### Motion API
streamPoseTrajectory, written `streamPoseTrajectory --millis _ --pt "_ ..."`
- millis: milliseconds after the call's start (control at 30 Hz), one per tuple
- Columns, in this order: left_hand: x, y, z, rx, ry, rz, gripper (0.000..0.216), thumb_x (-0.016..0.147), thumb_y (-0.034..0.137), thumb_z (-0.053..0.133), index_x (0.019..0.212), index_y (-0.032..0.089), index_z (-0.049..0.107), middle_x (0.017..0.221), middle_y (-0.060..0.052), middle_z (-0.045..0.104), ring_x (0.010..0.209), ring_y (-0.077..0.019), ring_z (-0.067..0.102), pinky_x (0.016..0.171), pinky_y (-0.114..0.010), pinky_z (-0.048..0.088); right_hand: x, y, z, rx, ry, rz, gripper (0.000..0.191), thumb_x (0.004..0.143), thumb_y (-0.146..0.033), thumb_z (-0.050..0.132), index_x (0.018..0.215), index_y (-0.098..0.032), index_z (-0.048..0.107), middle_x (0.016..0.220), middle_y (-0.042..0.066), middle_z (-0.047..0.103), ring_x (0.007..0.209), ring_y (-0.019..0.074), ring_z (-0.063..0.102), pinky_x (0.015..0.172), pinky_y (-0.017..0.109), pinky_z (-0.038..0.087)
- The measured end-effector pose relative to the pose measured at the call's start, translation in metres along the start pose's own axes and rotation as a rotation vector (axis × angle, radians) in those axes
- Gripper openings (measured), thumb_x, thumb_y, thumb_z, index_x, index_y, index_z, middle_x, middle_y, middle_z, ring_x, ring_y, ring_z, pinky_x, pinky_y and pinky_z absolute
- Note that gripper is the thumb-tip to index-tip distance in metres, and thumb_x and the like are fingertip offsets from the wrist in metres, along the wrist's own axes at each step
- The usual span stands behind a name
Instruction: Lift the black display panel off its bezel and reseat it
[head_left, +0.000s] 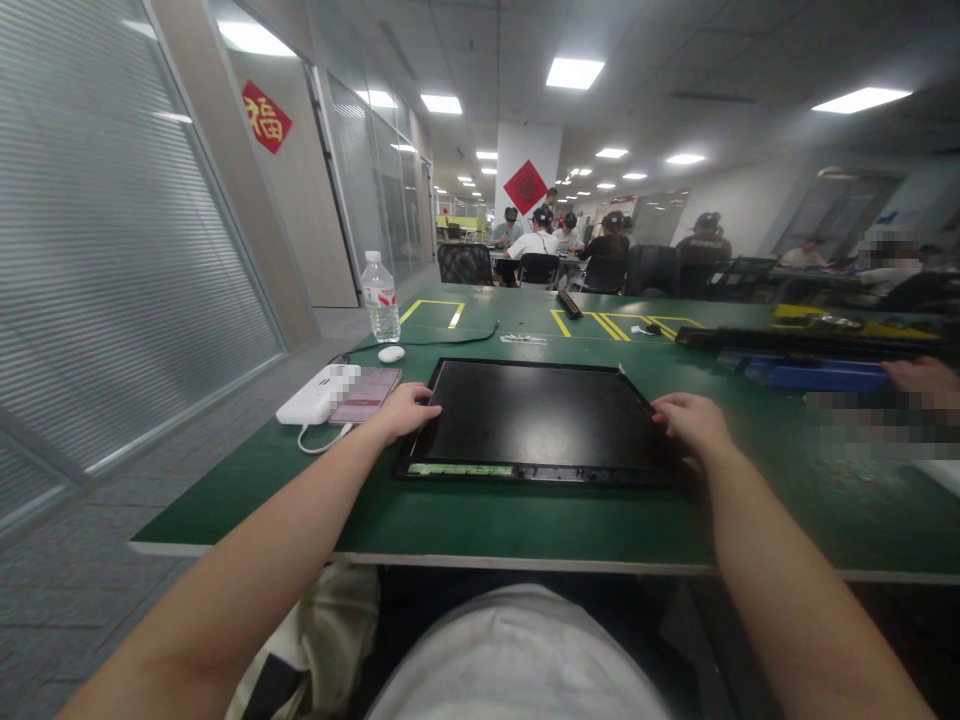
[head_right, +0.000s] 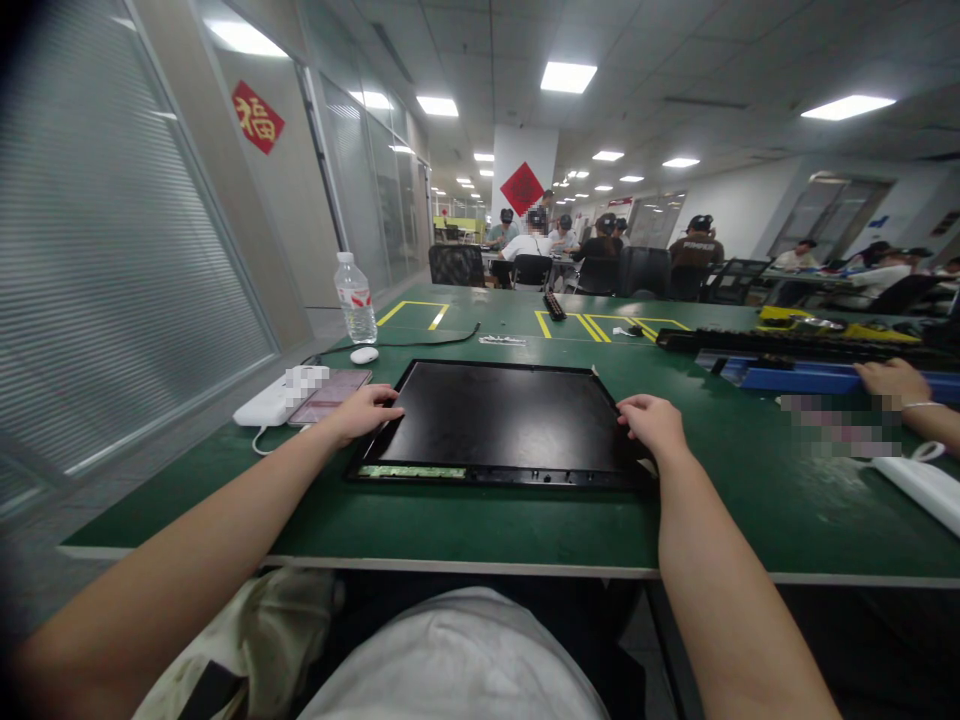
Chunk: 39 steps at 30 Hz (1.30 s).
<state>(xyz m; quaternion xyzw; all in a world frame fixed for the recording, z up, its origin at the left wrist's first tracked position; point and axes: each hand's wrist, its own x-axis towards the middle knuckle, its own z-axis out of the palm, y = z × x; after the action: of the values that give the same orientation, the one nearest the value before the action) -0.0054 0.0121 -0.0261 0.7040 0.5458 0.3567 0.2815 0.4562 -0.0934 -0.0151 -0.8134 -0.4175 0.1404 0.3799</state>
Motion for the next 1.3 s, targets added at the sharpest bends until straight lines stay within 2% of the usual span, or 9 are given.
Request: streamPoseTrajectory --millis 267,567,667,767,867,900,1067,1300 --pt "-0.003 0.009 -0.001 0.08 -0.048 -0.03 0.012 0.064 0.026 0.071 0.073 0.019 0.071 0.102 -0.008 0.074 0.101 -0.0295 0.069 0.091 -0.036 0.051 -0.002 -0.001 0.001 0.025 0.009 0.011 0.023 0.076 -0.024 0.06 0.092 -0.017 0.075 0.079 0.007 0.075 0.046 0.012 0.056 0.047 0.023 0.045" --pt "-0.002 0.004 -0.001 0.061 -0.088 -0.053 0.019 0.066 0.028 0.07 0.082 0.018 0.072 0.088 -0.006 0.076 0.097 -0.0287 0.07 0.087 -0.036 0.054 -0.001 0.0 0.0 0.045 0.002 0.008 0.023 0.073 -0.022 0.06 0.09 -0.017 0.075 0.079 0.007 0.076 0.046 0.0118 0.055 0.045 0.024 0.044" --pt "-0.001 0.003 -0.001 0.12 -0.106 -0.036 0.021 0.068 0.03 0.07 0.084 0.018 0.072 0.097 -0.007 0.076 0.104 -0.0304 0.069 0.091 -0.038 0.053 0.0 0.001 0.001 0.036 0.011 0.001 0.022 0.074 -0.022 0.06 0.089 -0.017 0.075 0.079 0.007 0.076 0.045 0.0114 0.055 0.047 0.024 0.044" --pt "-0.002 0.003 -0.004 0.219 -0.115 0.028 0.04 0.068 0.037 0.072 0.103 0.016 0.073 0.12 -0.012 0.07 0.114 -0.0331 0.065 0.098 -0.04 0.051 -0.001 -0.001 0.001 0.024 0.021 0.009 0.021 0.075 -0.023 0.06 0.088 -0.017 0.075 0.079 0.007 0.076 0.045 0.0113 0.055 0.048 0.024 0.045" --pt "-0.005 0.004 -0.009 0.31 -0.141 0.13 0.071 0.071 0.046 0.07 0.134 0.015 0.06 0.14 -0.017 0.057 0.125 -0.0329 0.058 0.105 -0.042 0.047 -0.002 -0.003 0.002 0.005 0.026 0.016 0.02 0.076 -0.023 0.06 0.088 -0.017 0.075 0.079 0.007 0.076 0.045 0.0117 0.056 0.049 0.025 0.046" --pt "-0.006 0.005 -0.011 0.347 -0.162 0.173 0.075 0.072 0.048 0.069 0.137 0.014 0.056 0.142 -0.018 0.054 0.129 -0.0331 0.055 0.108 -0.042 0.045 -0.002 -0.003 0.002 0.001 0.026 0.017 0.02 0.076 -0.023 0.06 0.088 -0.017 0.075 0.079 0.007 0.076 0.046 0.0118 0.056 0.049 0.025 0.046" --pt "-0.011 0.009 -0.024 0.489 -0.307 0.34 0.076 0.073 0.057 0.07 0.136 0.017 0.059 0.148 -0.018 0.049 0.138 -0.036 0.045 0.116 -0.047 0.035 0.0 0.0 0.002 0.012 0.029 0.021 0.021 0.075 -0.023 0.06 0.089 -0.017 0.075 0.079 0.007 0.076 0.046 0.012 0.056 0.049 0.025 0.046" --pt "-0.022 0.021 -0.033 0.443 -0.511 0.426 0.083 0.07 0.056 0.077 0.143 0.022 0.054 0.155 -0.013 0.044 0.141 -0.0319 0.045 0.116 -0.038 0.036 -0.003 -0.002 0.002 0.014 0.028 0.032 0.022 0.076 -0.023 0.059 0.09 -0.018 0.075 0.081 0.007 0.076 0.046 0.0118 0.056 0.05 0.025 0.047"
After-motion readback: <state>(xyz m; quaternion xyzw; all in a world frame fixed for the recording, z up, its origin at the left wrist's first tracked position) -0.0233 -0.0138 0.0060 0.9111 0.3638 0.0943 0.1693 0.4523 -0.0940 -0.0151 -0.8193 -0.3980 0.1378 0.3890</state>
